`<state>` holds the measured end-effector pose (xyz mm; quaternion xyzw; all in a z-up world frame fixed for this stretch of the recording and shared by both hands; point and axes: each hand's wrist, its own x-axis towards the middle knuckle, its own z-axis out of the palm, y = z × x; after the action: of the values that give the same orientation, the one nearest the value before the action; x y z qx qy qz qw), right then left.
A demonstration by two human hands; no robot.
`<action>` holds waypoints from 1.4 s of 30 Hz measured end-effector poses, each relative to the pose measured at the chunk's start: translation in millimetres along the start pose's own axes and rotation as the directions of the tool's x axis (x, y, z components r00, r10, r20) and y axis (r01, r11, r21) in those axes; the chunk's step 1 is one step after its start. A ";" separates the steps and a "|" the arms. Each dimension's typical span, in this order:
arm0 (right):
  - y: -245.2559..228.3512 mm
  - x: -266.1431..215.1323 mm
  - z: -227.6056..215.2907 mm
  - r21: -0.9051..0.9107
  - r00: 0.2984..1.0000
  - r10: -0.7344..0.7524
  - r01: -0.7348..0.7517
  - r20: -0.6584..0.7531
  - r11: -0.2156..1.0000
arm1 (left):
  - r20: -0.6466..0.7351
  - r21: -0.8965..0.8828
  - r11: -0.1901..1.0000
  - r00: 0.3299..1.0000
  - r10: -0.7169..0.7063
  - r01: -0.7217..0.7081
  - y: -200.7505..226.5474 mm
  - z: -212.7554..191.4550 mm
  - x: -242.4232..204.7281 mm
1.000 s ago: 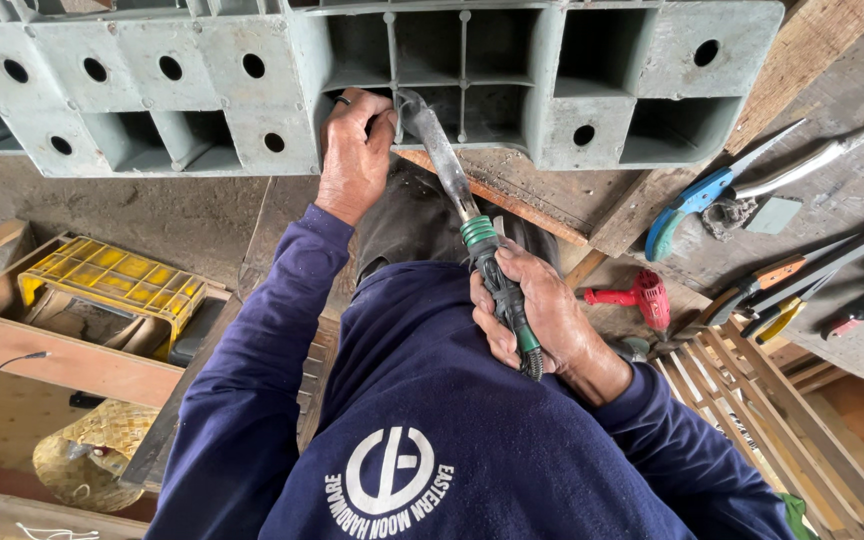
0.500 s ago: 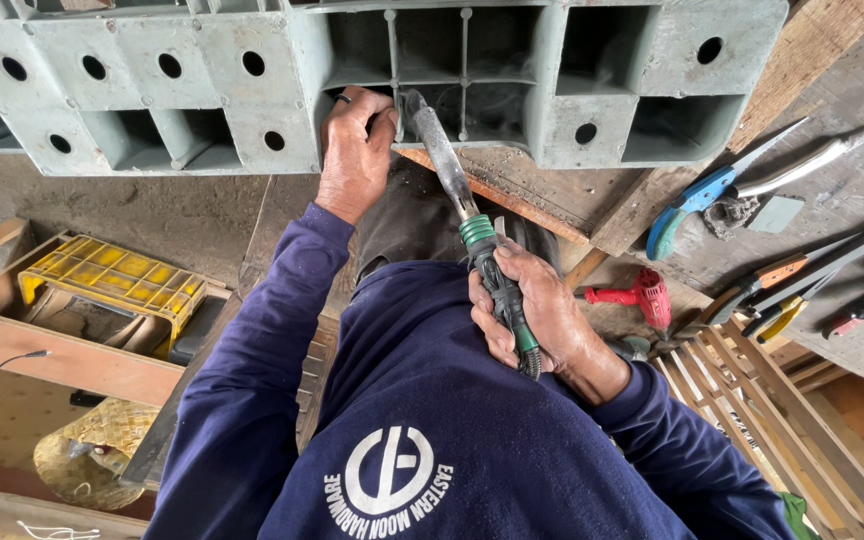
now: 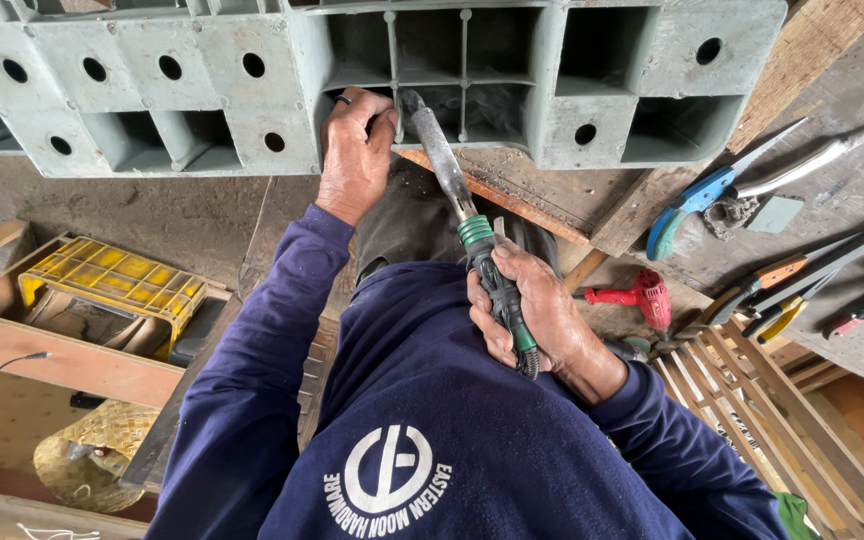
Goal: The person uses a red heat gun and a metal scraper to soften and remove portions of a green plastic pallet, then applies a wood chisel to trim the edges of the plastic.
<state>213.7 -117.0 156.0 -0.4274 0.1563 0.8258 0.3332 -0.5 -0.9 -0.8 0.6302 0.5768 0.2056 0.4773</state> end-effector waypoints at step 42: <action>7.6 -3.2 -0.3 -0.029 1.000 -0.012 0.012 -0.004 1.000 | 0.008 -0.006 0.997 0.997 -0.077 0.077 -2.7 3.4 0.6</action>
<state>210.0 -124.1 158.2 -0.4349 0.1427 0.8250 0.3315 0.9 -2.0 -4.8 0.6067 0.5982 0.1864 0.4892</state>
